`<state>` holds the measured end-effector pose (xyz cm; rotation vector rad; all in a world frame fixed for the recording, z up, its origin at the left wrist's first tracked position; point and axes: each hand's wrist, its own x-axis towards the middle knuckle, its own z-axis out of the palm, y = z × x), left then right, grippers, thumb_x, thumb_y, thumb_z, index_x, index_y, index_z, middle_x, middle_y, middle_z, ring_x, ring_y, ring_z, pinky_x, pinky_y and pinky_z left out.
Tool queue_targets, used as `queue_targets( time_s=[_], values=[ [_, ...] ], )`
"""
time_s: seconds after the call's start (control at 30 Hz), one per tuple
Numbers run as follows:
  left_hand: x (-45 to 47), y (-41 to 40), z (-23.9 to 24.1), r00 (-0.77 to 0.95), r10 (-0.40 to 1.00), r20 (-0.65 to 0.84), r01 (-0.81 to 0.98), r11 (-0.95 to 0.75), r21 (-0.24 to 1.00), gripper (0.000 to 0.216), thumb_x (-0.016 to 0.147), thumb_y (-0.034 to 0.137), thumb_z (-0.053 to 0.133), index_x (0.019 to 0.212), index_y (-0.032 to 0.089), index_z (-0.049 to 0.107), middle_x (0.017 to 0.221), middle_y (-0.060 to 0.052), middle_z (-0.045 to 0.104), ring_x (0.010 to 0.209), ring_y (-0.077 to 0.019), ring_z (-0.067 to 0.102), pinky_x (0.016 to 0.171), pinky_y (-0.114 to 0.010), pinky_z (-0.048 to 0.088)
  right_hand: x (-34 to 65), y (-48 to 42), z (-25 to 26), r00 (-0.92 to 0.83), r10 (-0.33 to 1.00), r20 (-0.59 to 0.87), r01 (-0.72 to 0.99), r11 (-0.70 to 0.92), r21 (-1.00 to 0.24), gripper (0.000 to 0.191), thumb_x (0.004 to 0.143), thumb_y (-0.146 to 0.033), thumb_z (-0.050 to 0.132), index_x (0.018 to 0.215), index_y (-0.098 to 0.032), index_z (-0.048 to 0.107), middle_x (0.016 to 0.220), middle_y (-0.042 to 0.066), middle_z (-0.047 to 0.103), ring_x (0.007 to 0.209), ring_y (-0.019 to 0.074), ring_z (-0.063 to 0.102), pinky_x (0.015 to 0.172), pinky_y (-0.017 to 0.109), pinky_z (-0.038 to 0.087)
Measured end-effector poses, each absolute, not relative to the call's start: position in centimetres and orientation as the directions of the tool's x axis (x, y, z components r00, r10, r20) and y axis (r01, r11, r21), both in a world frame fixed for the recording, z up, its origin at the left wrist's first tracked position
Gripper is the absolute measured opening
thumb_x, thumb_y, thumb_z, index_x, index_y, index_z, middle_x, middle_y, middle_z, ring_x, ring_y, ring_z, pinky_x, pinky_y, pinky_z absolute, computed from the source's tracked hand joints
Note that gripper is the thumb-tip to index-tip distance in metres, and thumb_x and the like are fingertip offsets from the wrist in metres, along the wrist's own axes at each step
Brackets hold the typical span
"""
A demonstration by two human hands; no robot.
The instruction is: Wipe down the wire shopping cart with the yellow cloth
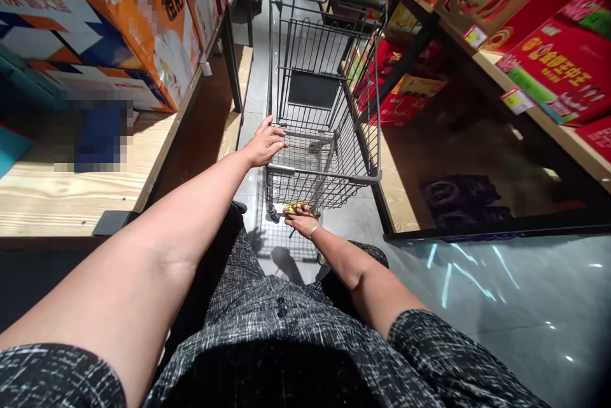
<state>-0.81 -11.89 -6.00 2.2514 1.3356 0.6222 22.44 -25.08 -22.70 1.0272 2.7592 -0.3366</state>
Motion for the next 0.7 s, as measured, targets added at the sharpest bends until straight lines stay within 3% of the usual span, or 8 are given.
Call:
queue_targets(
  time_s=[0.13,0.3,0.5,0.63,0.7],
  values=[
    [-1.1,-11.5,-6.0,0.43,0.89,0.151,0.693,-0.432,0.578,0.029,0.094,0.028,0.046,0.099,0.02,0.074,0.133,-0.007,0.059,0.152,-0.0313,0.009,0.124,-0.054,0.009,23.0,-24.4,-20.8,-0.769,0.619,-0.16,0.637,0.763,-0.112,0.031,0.095,-0.019,0.048,0.11,-0.035,0.069,0.145,-0.004,0.054,0.134,0.0249,0.041,0.105,0.042,0.037],
    [-1.4,-11.0,-5.7,0.402,0.907,0.124,0.732,-0.4,0.551,0.024,0.091,0.027,0.051,0.105,0.022,0.071,0.133,-0.006,0.06,0.151,-0.0307,0.013,0.122,-0.056,0.012,25.9,-22.9,-13.4,-0.686,0.721,0.099,0.713,0.693,-0.106,0.03,0.095,-0.025,0.053,0.115,-0.042,0.068,0.141,-0.004,0.056,0.134,0.0271,0.036,0.108,0.051,0.032],
    [0.4,-12.5,-3.8,0.293,0.937,0.188,0.844,-0.346,0.409,0.028,0.087,0.031,0.057,0.114,0.03,0.066,0.133,-0.006,0.06,0.134,-0.0326,0.042,0.115,-0.057,0.018,27.7,-21.9,-8.3,-0.407,0.834,0.372,0.857,0.489,-0.16,0.036,0.092,-0.028,0.057,0.122,-0.045,0.064,0.132,0.003,0.057,0.134,0.0325,0.033,0.111,0.06,0.025],
    [2.6,-15.0,-3.6,0.335,0.933,0.128,0.83,-0.357,0.429,0.04,0.096,0.043,0.04,0.123,0.025,0.064,0.125,-0.009,0.066,0.122,-0.0317,0.054,0.112,-0.054,0.021,25.8,-21.9,-11.9,-0.462,0.831,0.309,0.827,0.529,-0.188,0.034,0.094,-0.023,0.052,0.116,-0.046,0.066,0.129,0.003,0.058,0.128,0.0306,0.037,0.107,0.057,0.027],
    [3.1,-15.9,-4.1,0.377,0.918,0.125,0.851,-0.397,0.343,0.048,0.099,0.046,0.031,0.117,0.022,0.068,0.115,-0.01,0.07,0.113,-0.0309,0.059,0.111,-0.052,0.02,24.6,-22.4,-15.0,-0.575,0.783,0.237,0.77,0.616,-0.166,0.033,0.094,-0.02,0.052,0.113,-0.043,0.067,0.129,0.001,0.058,0.125,0.0282,0.039,0.105,0.054,0.03]
  ],
)
